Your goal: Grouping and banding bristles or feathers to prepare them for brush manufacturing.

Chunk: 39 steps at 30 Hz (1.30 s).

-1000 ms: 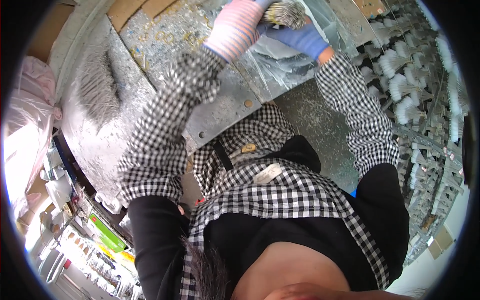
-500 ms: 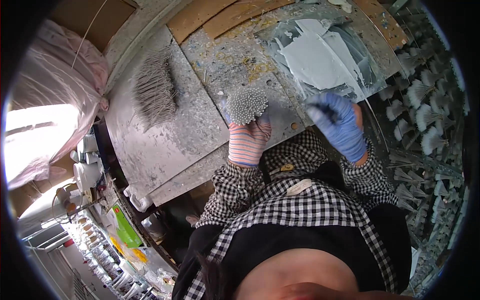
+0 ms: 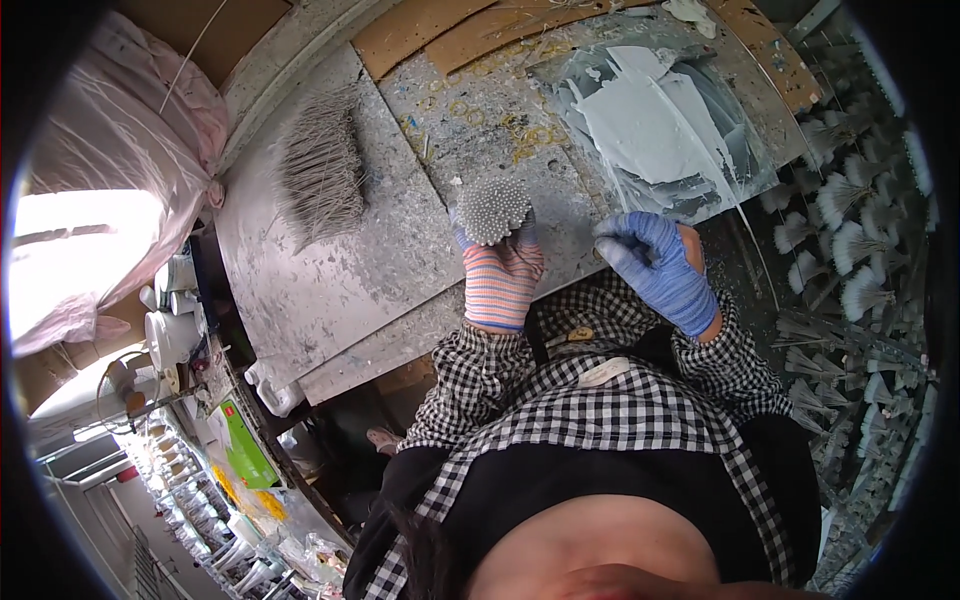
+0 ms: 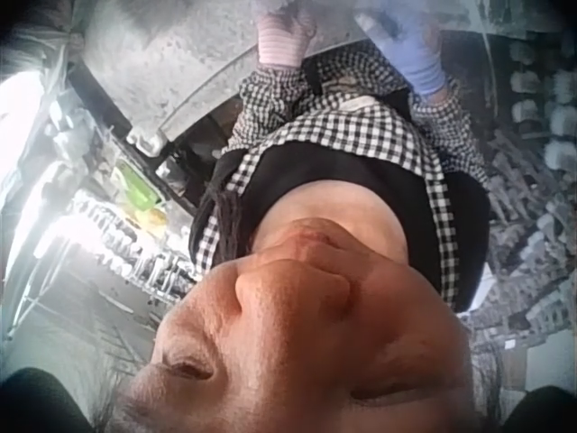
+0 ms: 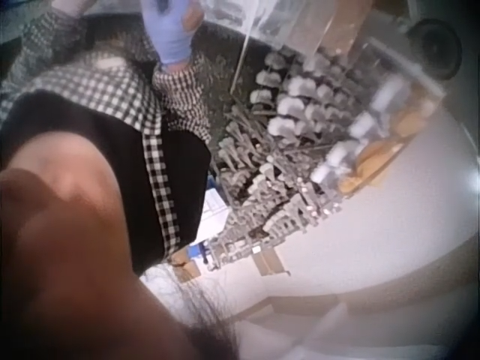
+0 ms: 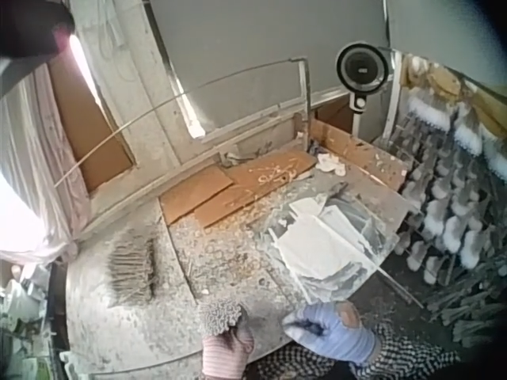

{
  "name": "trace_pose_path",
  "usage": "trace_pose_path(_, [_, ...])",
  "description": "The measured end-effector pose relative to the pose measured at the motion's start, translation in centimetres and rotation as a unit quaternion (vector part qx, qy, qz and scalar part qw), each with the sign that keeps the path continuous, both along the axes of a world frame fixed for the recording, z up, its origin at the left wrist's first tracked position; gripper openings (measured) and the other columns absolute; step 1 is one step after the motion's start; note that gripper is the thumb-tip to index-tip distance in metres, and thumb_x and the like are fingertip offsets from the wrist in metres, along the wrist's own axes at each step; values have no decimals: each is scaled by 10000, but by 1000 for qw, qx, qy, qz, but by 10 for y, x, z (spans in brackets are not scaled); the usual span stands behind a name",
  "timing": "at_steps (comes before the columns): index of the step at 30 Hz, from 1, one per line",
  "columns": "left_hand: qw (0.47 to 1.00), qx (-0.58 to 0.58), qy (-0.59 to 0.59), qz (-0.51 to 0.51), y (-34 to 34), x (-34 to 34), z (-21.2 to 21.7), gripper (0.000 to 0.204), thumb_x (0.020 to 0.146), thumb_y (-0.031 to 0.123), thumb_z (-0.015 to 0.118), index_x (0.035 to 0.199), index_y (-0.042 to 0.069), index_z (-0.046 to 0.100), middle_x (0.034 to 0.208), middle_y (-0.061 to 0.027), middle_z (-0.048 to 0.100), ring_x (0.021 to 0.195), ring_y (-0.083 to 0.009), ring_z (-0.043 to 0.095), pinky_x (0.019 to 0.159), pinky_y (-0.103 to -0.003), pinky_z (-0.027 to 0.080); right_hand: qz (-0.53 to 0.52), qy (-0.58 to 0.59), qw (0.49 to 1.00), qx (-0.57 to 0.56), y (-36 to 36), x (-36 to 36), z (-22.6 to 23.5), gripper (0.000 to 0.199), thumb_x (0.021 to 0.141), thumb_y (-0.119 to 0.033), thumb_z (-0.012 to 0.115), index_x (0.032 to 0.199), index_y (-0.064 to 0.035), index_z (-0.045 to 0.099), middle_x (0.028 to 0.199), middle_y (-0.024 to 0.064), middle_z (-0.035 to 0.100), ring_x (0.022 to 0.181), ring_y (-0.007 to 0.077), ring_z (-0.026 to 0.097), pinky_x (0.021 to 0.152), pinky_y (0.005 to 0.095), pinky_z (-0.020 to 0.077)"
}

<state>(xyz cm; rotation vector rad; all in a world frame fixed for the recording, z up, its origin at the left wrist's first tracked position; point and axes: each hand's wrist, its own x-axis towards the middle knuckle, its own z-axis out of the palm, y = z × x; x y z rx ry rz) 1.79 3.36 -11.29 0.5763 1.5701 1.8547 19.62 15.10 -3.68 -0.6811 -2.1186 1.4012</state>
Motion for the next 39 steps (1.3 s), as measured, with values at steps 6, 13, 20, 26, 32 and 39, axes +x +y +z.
trace_pose_path(6, [999, -13, 41, 25, -3, -6, -8, 286, 963, 116, 604, 1235, 28, 589, 1177, -83, 662, 1146, -231, 592, 1039, -359, 431, -5, 5, 1000, 21, 4, -3, -4, 161, 858, -134, 755, 971, -21, 735, 761, 51, 712, 570, 84, 569, 555, 239, 472])
trace_pose_path(13, [926, 185, -328, 30, -2, -13, 47, 587, 944, 306, 658, 1414, 47, 420, 1320, -174, 554, 1261, -321, 544, 1104, -516, 429, 23, -13, 995, 99, 42, -19, 32, 257, 870, -210, 746, 1100, -95, 726, 807, 41, 708, 609, 76, 579, 563, 238, 476])
trace_pose_path(20, [942, -5, 53, -331, 4, -51, 125, 487, 963, 267, 641, 1344, 4, 492, 1153, -96, 630, 1082, -186, 594, 945, -334, 488, 238, 234, 817, 470, 72, -119, 118, 373, 866, -247, 734, 1205, -104, 673, 936, 69, 691, 744, 251, 665, 681, 367, 552])
trace_pose_path(26, [887, 86, 256, -375, 8, -52, 107, 326, 922, 45, 605, 1244, 4, 571, 1156, -99, 655, 1111, -174, 594, 966, -343, 489, 430, 121, 718, 535, 53, -153, 136, 209, 808, -277, 670, 771, -87, 592, 657, 96, 568, 596, 294, 593, 560, 406, 497])
trace_pose_path(32, [955, 50, 289, 33, 79, -104, 80, 315, 877, 55, 620, 1183, -6, 575, 1165, -190, 668, 1092, -300, 647, 950, -367, 502, 50, -137, 721, 678, 22, -234, 131, 209, 815, -281, 637, 887, -86, 625, 700, 106, 668, 652, 293, 684, 580, 401, 540])
trace_pose_path(39, [907, 270, 212, -243, 21, -143, 135, 348, 910, 104, 628, 1234, 5, 552, 1120, -98, 672, 1006, -186, 649, 923, -352, 519, 323, 77, 669, 665, 49, -229, 204, 333, 836, -382, 682, 937, -74, 607, 735, 86, 661, 674, 288, 675, 625, 423, 538])
